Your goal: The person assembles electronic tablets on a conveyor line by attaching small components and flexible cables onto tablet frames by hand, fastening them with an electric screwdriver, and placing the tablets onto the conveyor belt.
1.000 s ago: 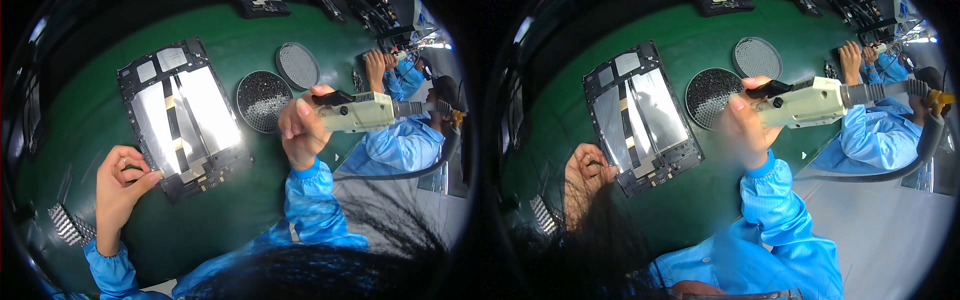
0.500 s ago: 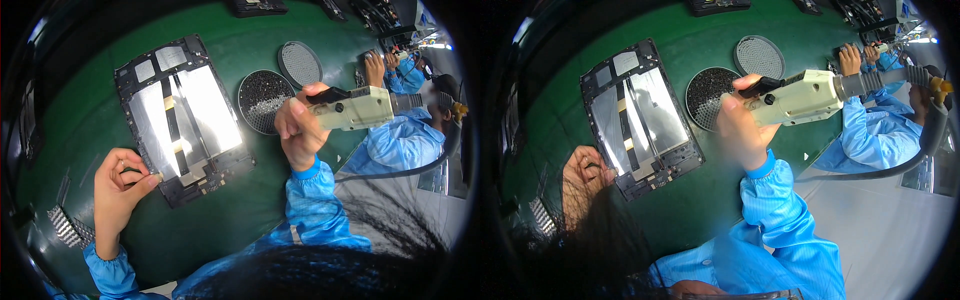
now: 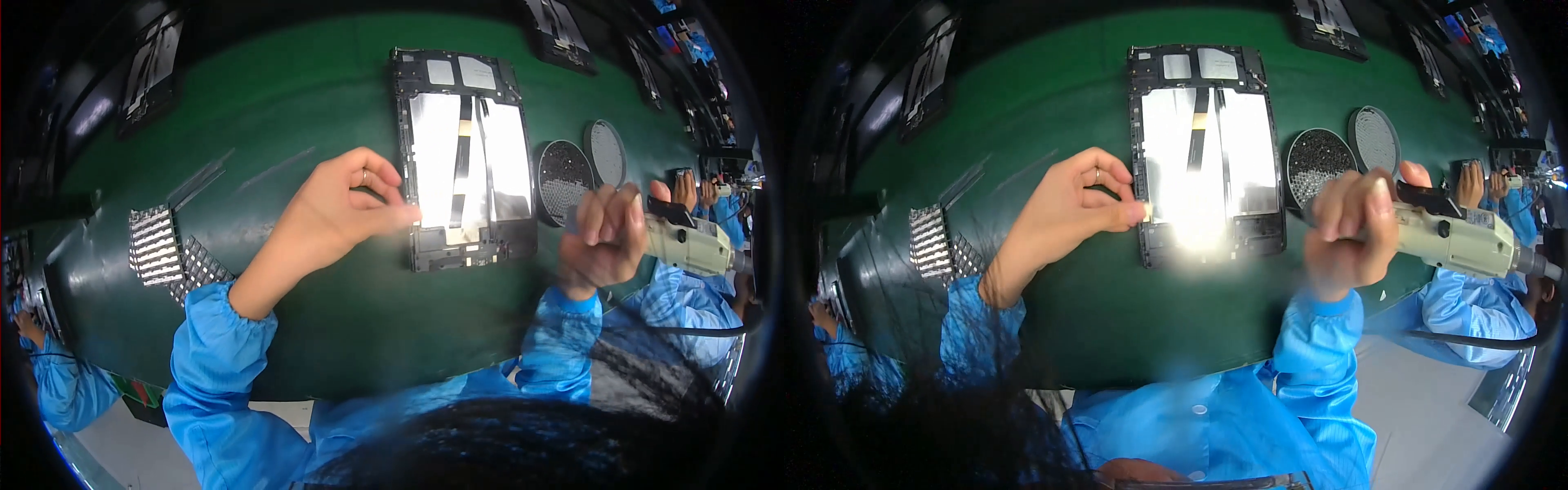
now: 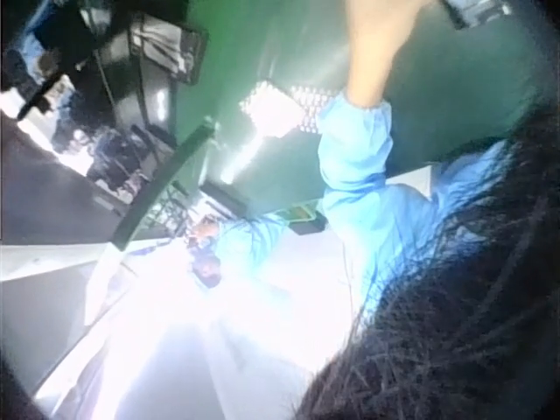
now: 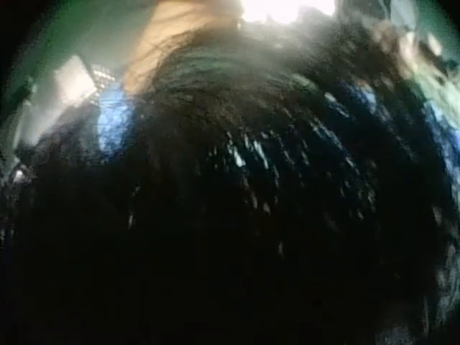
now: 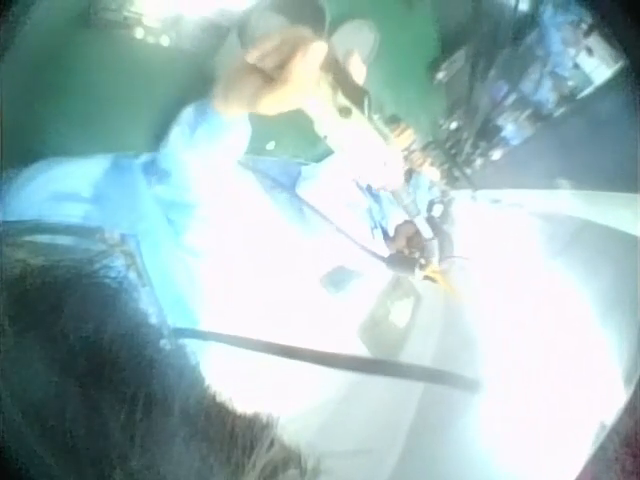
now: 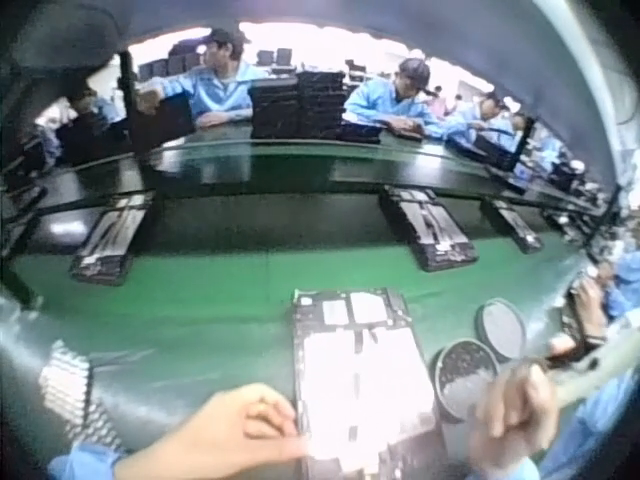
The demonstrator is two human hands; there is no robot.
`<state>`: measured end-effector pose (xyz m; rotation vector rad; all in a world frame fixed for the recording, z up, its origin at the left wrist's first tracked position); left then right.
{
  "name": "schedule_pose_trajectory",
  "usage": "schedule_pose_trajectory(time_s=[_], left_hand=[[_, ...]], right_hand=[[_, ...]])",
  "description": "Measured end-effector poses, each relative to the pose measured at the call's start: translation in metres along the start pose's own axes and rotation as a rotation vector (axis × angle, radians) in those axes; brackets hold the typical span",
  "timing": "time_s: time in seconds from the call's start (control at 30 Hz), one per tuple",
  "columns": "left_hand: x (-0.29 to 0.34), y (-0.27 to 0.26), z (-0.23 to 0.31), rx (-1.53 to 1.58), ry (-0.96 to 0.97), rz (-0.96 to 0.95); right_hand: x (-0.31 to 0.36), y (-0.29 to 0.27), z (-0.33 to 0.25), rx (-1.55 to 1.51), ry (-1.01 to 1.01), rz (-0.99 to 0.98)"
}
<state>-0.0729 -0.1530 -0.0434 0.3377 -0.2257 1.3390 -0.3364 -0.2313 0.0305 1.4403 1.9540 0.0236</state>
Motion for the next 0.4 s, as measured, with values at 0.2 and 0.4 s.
schedule_pose_trajectory(time_s=[0.2,0.4], left_hand=[[0.002,-0.002,-0.005,0.082,-0.009,0.049],[0.0,-0.002,-0.011,0.095,0.08,0.016]], right_hand=[[0.029,0.092,0.041,0.077,0.266,-0.111],[0.044,0.117,0.066,-0.012,0.398,-0.158]])
Point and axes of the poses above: each hand's wrist, its own x-axis away from the middle knuckle, its own y-axis out of the palm, z = x × y, the point moved 5 cm from there along -x, towards the middle knuckle, and after that the axes turned 7 degrees about -z, right-handed, at the moved point
